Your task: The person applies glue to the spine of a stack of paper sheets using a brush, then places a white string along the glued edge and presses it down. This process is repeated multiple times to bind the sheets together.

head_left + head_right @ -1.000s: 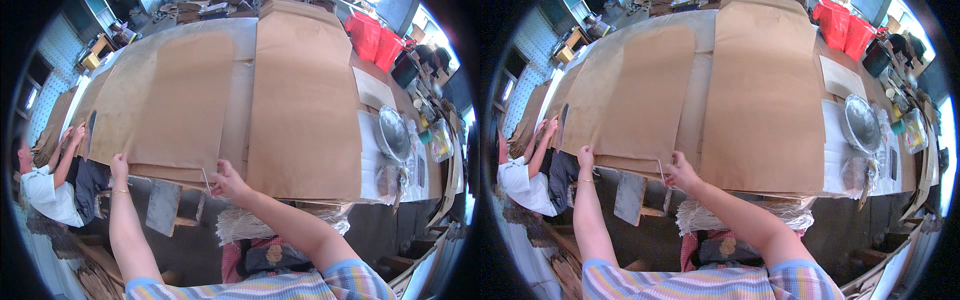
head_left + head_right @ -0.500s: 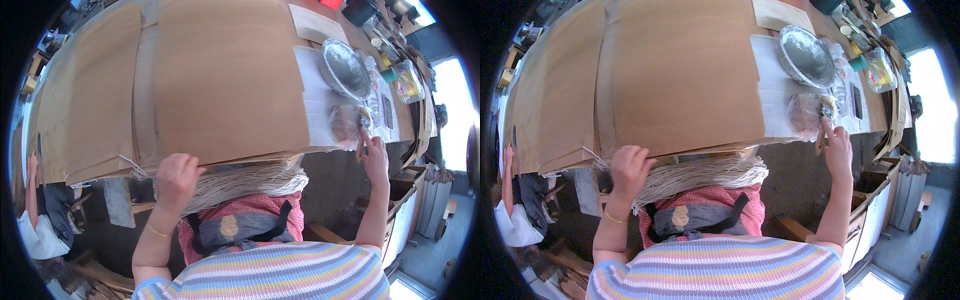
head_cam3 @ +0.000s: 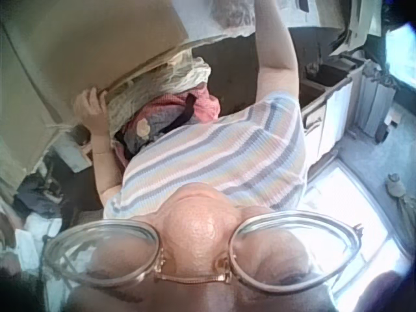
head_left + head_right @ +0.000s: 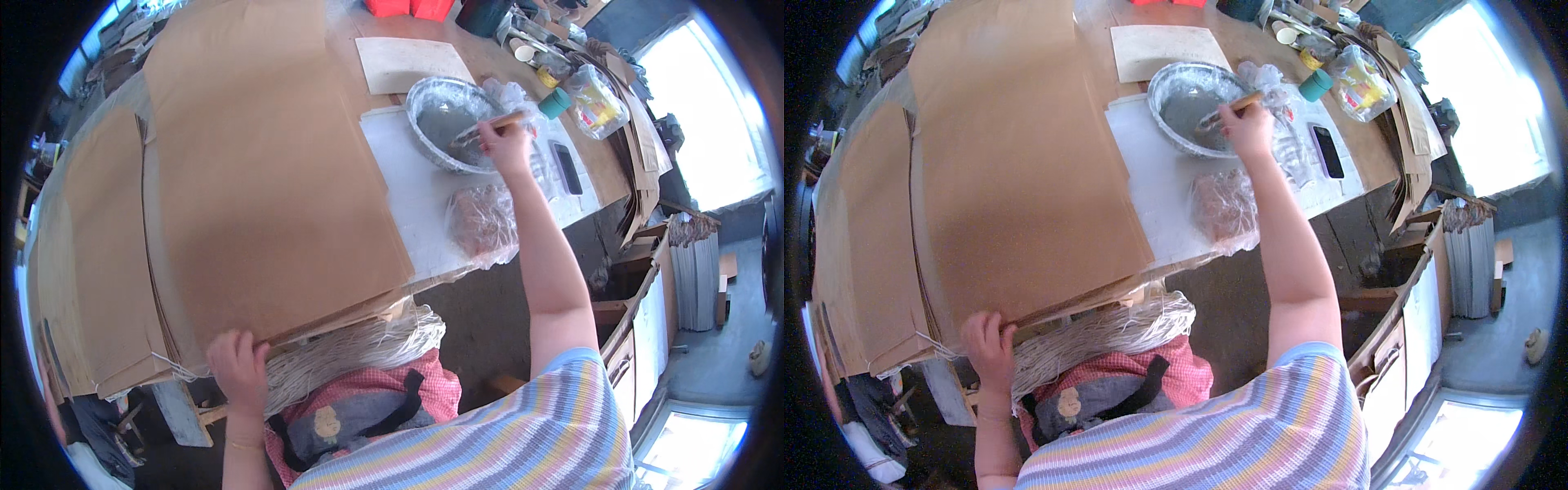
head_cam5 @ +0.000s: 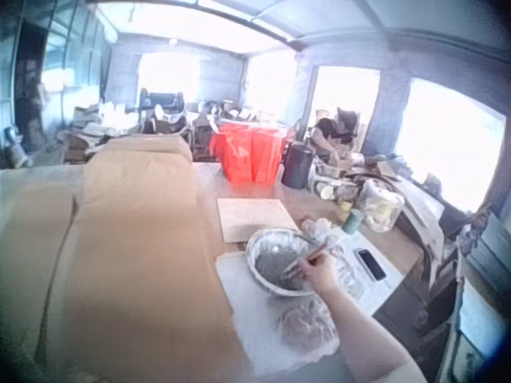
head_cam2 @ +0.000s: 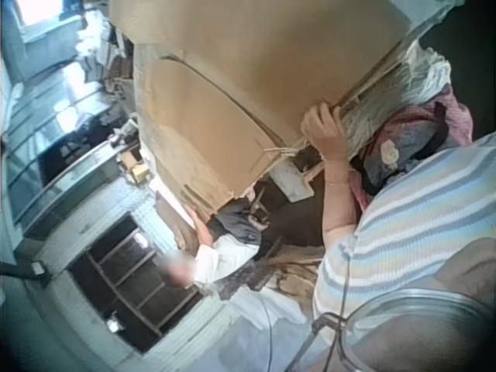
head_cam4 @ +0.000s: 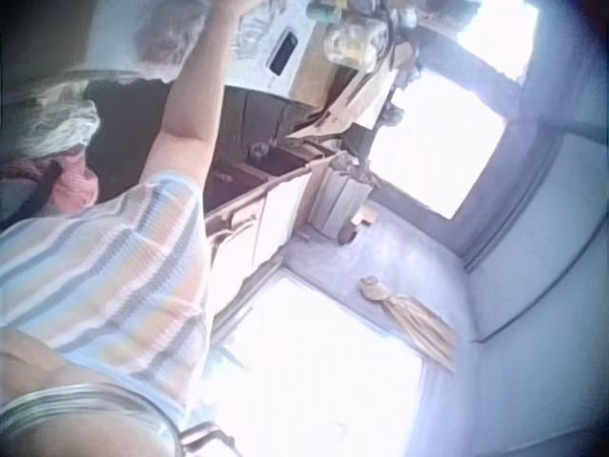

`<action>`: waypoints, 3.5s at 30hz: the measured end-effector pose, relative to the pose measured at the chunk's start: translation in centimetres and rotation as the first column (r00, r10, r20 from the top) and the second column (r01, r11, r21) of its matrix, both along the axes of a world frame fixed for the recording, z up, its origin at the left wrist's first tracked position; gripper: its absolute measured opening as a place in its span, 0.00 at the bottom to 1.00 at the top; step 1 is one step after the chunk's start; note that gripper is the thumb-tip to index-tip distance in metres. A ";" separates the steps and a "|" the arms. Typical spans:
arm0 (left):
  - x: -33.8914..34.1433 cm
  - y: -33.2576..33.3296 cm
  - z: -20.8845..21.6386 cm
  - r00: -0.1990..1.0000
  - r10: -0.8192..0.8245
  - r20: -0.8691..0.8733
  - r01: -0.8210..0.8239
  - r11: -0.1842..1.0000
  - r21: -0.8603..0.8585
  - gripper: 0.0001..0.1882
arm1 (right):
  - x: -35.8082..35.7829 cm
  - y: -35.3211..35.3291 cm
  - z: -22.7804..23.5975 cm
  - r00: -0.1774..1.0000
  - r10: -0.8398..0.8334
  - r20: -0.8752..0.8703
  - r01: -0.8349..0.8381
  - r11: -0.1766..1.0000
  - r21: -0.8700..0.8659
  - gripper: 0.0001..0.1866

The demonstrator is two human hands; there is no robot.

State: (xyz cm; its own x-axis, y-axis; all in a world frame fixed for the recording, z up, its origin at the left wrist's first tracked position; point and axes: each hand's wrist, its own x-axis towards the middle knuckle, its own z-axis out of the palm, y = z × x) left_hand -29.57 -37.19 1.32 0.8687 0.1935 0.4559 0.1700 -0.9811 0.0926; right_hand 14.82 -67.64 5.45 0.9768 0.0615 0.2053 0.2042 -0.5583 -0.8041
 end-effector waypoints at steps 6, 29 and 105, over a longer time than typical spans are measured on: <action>-7.4 -2.9 -3.6 0.828 -0.155 -0.539 0.004 0.963 -0.271 0.09 | 0.4 0.9 1.3 0.997 0.005 0.074 0.000 0.998 -0.064 0.16; -7.5 1.5 2.9 0.977 0.072 -0.202 -0.100 0.986 -0.132 0.06 | -29.9 18.5 2.9 0.382 0.914 0.138 -0.920 0.390 -0.033 0.07; -2.2 6.1 1.4 0.975 0.224 0.004 -0.220 0.956 0.194 0.13 | -24.3 7.9 -4.2 0.974 0.172 -0.147 -0.224 0.808 -0.544 0.20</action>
State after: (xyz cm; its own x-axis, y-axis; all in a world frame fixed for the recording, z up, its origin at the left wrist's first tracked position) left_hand -31.74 -31.10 2.75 0.8223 0.2927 0.4880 0.3852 -0.9176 -0.0987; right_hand -9.45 -59.79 1.29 0.9429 0.3331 -0.0070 0.3041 -0.8689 -0.3904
